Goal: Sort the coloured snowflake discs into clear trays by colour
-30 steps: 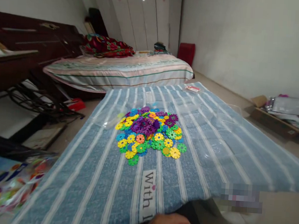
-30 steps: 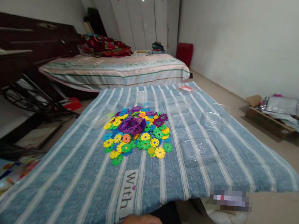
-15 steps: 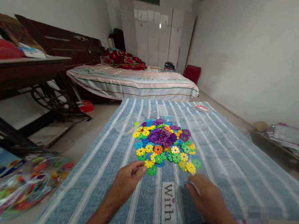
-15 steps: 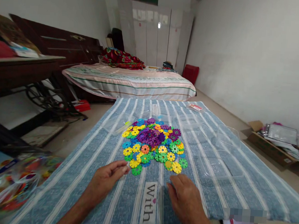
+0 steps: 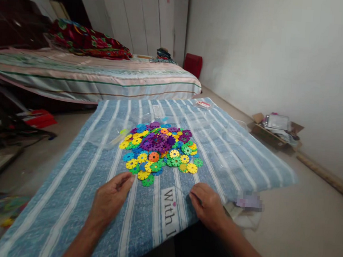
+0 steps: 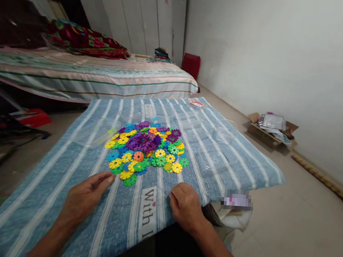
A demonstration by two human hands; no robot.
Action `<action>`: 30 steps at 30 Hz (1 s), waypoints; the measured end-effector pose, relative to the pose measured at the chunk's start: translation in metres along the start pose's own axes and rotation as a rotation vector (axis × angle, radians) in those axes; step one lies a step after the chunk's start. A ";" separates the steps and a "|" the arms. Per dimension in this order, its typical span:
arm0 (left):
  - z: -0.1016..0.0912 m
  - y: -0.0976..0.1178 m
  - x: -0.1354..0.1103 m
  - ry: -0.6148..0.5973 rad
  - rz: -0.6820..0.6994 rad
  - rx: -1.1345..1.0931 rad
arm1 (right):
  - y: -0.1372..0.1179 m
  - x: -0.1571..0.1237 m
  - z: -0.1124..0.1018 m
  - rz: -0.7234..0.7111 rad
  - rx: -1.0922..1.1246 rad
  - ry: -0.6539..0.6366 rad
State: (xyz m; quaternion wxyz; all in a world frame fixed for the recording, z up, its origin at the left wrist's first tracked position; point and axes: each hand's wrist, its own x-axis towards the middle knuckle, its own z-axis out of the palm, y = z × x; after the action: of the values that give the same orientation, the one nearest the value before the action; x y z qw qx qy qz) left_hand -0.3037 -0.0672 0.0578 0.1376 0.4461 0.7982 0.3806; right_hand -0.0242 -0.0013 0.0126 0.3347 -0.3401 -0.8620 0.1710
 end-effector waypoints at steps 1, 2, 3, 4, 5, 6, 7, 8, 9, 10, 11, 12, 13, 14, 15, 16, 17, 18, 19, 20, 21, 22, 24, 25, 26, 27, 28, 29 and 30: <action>0.005 -0.001 0.005 0.019 0.008 0.031 | 0.000 -0.004 -0.002 0.001 0.009 0.012; 0.010 -0.002 0.010 0.044 0.023 0.066 | -0.001 -0.007 -0.005 0.004 0.015 0.026; 0.015 -0.003 0.016 0.074 0.045 0.103 | -0.001 -0.009 -0.007 0.007 0.019 0.036; 0.020 -0.004 0.022 0.106 0.076 0.143 | 0.000 -0.010 -0.010 0.007 0.022 0.041; 0.026 -0.004 0.029 0.140 0.114 0.184 | 0.001 -0.010 -0.012 0.006 0.023 0.045; 0.031 -0.005 0.036 0.173 0.156 0.226 | 0.002 -0.010 -0.014 0.002 0.020 0.048; 0.035 -0.007 0.043 0.202 0.194 0.270 | 0.004 -0.009 -0.015 0.001 0.016 0.053; 0.039 -0.008 0.050 0.226 0.224 0.314 | 0.005 -0.007 -0.016 0.000 0.009 0.062; 0.043 -0.009 0.057 0.245 0.244 0.357 | 0.008 -0.004 -0.016 0.002 0.000 0.075; 0.045 -0.009 0.063 0.261 0.257 0.399 | 0.010 -0.001 -0.015 0.003 -0.010 0.089; 0.047 -0.009 0.068 0.277 0.263 0.438 | 0.013 0.003 -0.013 0.004 -0.022 0.104; 0.049 -0.009 0.072 0.291 0.267 0.474 | 0.016 0.008 -0.011 0.006 -0.037 0.121; 0.050 -0.008 0.076 0.305 0.266 0.504 | 0.019 0.014 -0.007 0.009 -0.056 0.139; 0.051 -0.007 0.079 0.319 0.259 0.530 | 0.023 0.021 -0.004 0.014 -0.078 0.158; 0.051 -0.005 0.082 0.333 0.242 0.551 | 0.027 0.029 0.000 0.025 -0.102 0.173; 0.052 -0.004 0.084 0.346 0.216 0.565 | 0.031 0.038 0.004 0.040 -0.129 0.182; 0.053 -0.003 0.086 0.354 0.184 0.574 | 0.035 0.048 0.009 0.060 -0.156 0.186; 0.054 -0.002 0.088 0.358 0.151 0.579 | 0.039 0.058 0.014 0.082 -0.181 0.184; 0.055 -0.002 0.089 0.354 0.127 0.579 | 0.044 0.068 0.019 0.104 -0.205 0.179; 0.056 -0.002 0.091 0.341 0.118 0.575 | 0.047 0.078 0.024 0.125 -0.226 0.170; 0.057 -0.003 0.092 0.324 0.126 0.568 | 0.051 0.088 0.029 0.144 -0.245 0.162; 0.058 -0.004 0.094 0.314 0.136 0.554 | 0.055 0.098 0.035 0.160 -0.261 0.154; 0.061 -0.008 0.098 0.296 0.158 0.527 | 0.060 0.115 0.046 0.183 -0.284 0.144; 0.063 -0.010 0.100 0.298 0.178 0.513 | 0.062 0.122 0.051 0.192 -0.290 0.145; 0.065 -0.012 0.101 0.295 0.196 0.498 | 0.064 0.129 0.056 0.199 -0.293 0.147; 0.066 -0.014 0.103 0.280 0.214 0.485 | 0.065 0.135 0.061 0.202 -0.293 0.149; 0.068 -0.015 0.104 0.262 0.228 0.469 | 0.065 0.140 0.065 0.202 -0.290 0.148; 0.069 -0.016 0.104 0.238 0.241 0.450 | 0.065 0.144 0.068 0.196 -0.283 0.144; 0.070 -0.017 0.104 0.214 0.254 0.428 | 0.064 0.147 0.072 0.185 -0.271 0.135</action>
State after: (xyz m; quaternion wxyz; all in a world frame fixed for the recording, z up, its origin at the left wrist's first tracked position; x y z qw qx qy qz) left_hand -0.3335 0.0463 0.0107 -0.0939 0.5186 0.8082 0.2626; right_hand -0.1237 0.1421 -0.0045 0.3260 -0.4706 -0.8177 0.0601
